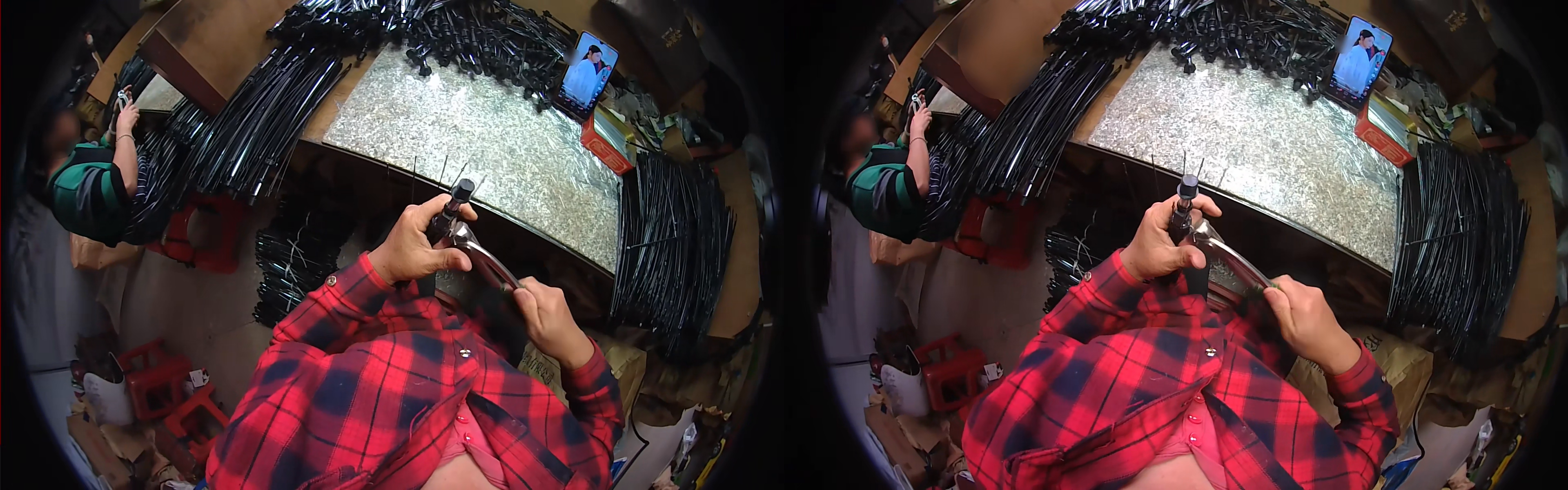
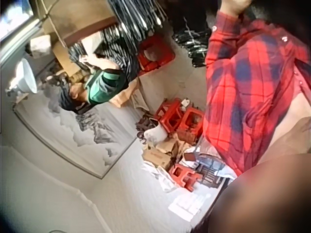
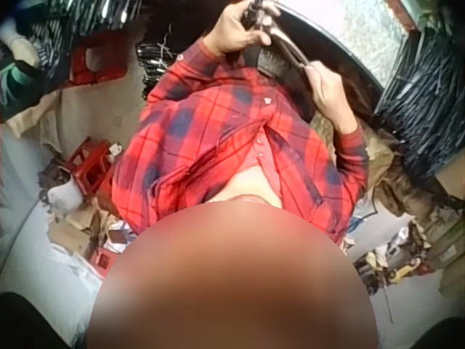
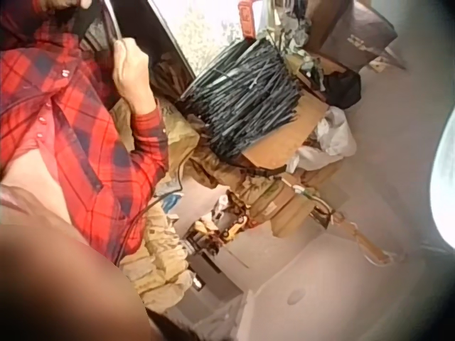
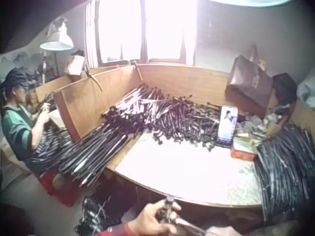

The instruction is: The recorder is organizing, trimming with pliers, and bundling black composite rods in a manufacturing environment.

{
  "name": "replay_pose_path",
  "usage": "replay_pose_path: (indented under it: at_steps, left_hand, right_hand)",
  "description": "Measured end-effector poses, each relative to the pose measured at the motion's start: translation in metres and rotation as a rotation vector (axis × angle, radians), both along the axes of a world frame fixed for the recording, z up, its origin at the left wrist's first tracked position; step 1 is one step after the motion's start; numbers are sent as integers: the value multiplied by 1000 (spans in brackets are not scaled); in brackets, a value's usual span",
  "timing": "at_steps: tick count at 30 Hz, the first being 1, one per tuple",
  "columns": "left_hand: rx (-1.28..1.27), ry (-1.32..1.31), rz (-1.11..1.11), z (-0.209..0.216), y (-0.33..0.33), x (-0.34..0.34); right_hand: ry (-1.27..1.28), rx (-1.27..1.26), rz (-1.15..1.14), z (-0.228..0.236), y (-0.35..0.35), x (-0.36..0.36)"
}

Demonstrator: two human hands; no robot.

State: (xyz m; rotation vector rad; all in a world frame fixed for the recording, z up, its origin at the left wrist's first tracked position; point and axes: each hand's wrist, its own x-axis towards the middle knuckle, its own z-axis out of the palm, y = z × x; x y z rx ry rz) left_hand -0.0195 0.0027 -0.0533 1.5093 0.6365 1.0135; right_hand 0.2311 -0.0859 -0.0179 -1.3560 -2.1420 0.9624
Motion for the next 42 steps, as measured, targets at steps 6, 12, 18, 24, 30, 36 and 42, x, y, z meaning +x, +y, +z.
replay_pose_path:
  at_steps: [6,12,18,24,30,36,42]
  left_hand:
    - [-86,37,-159,-5,0,5]
    - [-185,-7,20,-9,-6,5]
    - [-62,109,9,-3,-3,7]
    - [170,13,204,-9,-6,17]
    - [147,13,256,-8,-3,15]
    - [-46,59,147,-8,-4,6]
    - [22,28,94,-8,0,12]
  right_hand:
    - [626,-1285,89,-2,0,12]
    - [-132,202,-91,4,3,-2]
    - [495,-1043,23,5,2,16]
    - [67,-47,-29,-4,5,3]
    - [180,-127,-48,-12,-1,-5]
    - [-110,229,-128,-1,1,2]
    - [-396,478,-129,29,1,10]
